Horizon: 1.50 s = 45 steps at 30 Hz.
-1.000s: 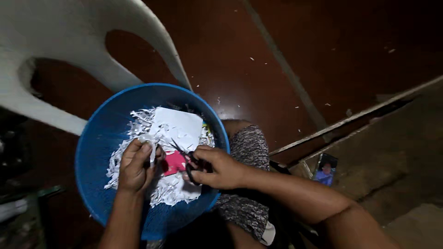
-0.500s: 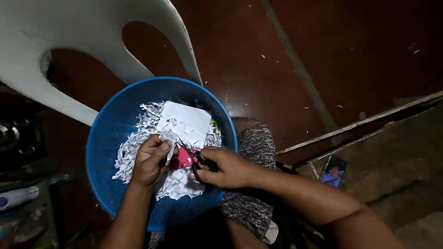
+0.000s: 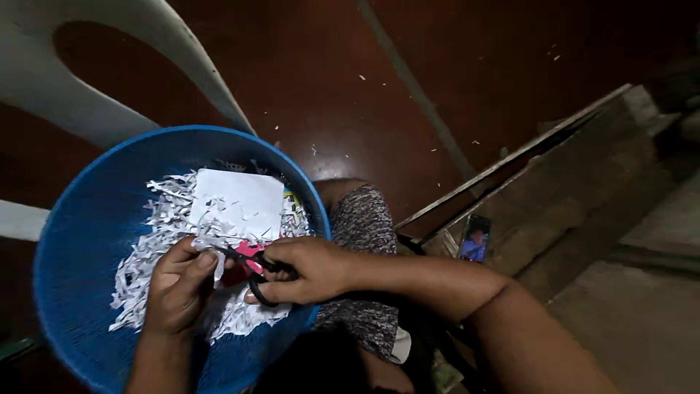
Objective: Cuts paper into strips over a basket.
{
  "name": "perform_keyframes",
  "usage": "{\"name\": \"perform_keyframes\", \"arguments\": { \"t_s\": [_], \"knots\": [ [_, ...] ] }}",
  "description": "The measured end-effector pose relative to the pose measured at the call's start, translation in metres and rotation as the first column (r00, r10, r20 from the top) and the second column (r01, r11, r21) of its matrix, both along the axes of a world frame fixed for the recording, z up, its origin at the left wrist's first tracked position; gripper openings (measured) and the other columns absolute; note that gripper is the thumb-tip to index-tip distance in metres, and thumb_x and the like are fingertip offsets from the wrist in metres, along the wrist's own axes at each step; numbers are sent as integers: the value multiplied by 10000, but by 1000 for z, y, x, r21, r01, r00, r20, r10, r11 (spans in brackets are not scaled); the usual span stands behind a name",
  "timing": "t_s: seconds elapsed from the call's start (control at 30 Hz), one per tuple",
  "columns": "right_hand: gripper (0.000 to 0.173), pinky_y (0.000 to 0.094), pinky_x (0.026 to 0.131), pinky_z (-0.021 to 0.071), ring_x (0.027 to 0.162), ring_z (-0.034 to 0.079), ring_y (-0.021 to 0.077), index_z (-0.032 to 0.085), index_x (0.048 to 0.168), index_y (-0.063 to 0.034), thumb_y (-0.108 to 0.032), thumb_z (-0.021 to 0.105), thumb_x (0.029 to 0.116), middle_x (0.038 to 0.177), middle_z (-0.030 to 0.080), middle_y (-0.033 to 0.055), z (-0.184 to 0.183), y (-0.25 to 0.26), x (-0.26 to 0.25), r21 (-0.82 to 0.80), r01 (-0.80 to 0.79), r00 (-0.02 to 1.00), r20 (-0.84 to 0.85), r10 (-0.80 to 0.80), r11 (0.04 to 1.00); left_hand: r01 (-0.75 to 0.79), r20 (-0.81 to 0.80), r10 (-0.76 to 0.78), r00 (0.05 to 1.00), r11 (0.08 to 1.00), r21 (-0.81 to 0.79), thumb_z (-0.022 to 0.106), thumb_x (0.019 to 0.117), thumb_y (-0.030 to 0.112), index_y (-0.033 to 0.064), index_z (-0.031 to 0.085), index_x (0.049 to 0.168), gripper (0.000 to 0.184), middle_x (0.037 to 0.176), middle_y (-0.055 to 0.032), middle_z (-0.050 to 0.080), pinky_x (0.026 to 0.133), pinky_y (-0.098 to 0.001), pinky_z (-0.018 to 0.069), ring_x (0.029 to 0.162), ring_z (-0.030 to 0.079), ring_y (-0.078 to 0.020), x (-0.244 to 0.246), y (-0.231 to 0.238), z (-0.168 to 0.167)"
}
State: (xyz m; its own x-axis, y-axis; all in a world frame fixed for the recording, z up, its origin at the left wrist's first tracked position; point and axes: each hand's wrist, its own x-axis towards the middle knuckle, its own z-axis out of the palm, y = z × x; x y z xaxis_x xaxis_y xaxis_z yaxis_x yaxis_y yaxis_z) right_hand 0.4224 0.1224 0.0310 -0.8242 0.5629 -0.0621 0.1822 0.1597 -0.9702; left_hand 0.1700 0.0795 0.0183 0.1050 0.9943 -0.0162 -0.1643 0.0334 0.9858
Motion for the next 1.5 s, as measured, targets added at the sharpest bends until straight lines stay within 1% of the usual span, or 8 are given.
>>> {"name": "perform_keyframes", "arguments": {
  "t_s": [0.17,0.3,0.5,0.87,1.17,1.3,1.4,1.5],
  "knots": [
    [411,393,709,514,784,597,192,629,961,-26,-434,619,1010,870,599,89,-2,-1,-1,15,0,1000,-23,1,1000,2,6,-2,1000,1000,0,692,975,383,230,714,1120,213,980,34,734,716,-241,598,814,695,-86,-4,-1,-4],
    [404,394,701,507,779,595,192,628,956,-29,-429,618,1010,864,596,87,-2,-1,-2,20,1,1000,-31,-1,1000,-4,-11,4,1000,1000,1,691,972,400,240,713,1110,213,982,48,734,728,-235,598,823,696,-77,-4,-1,-4],
    [399,398,703,510,782,599,194,626,950,-29,-423,617,1013,870,598,89,-2,0,-2,25,0,1000,-30,1,1000,-5,-12,6,1000,1000,8,689,971,401,245,710,1111,210,981,46,730,751,-253,597,838,694,-88,-4,-1,-3],
    [409,394,708,517,787,604,190,630,970,-29,-435,613,1015,878,601,86,-2,0,-3,16,-8,1000,-12,8,1000,13,12,-13,1000,1000,11,691,976,380,222,713,1118,213,994,26,732,739,-249,596,835,696,-95,-5,0,-3],
    [412,389,710,513,789,604,186,633,968,-31,-439,613,1014,877,604,84,-1,0,-3,16,-7,1000,-10,7,1000,18,4,-18,1000,1000,15,685,979,385,229,710,1109,205,986,35,731,762,-251,598,838,697,-91,-4,0,-2],
    [406,385,707,513,789,603,184,633,968,-33,-436,613,1014,879,602,82,-2,0,-4,14,-9,1000,-12,9,1000,24,13,-24,1000,999,24,680,983,376,222,713,1112,203,979,28,731,753,-252,595,834,695,-93,-5,0,-3],
    [399,390,698,509,778,598,188,628,959,-32,-427,611,1016,867,598,83,-1,0,-3,26,-9,1000,-8,9,1000,15,-12,-15,1000,1000,20,682,978,401,240,712,1110,211,985,44,735,759,-246,595,840,696,-85,-4,0,-2],
    [400,389,698,508,777,598,187,628,960,-32,-427,609,1018,867,597,82,-1,0,-3,29,-11,1000,-8,11,1000,16,0,-16,1000,1000,22,684,979,383,229,715,1115,208,975,38,732,757,-247,595,833,695,-87,-4,0,-2]
  ]
}}
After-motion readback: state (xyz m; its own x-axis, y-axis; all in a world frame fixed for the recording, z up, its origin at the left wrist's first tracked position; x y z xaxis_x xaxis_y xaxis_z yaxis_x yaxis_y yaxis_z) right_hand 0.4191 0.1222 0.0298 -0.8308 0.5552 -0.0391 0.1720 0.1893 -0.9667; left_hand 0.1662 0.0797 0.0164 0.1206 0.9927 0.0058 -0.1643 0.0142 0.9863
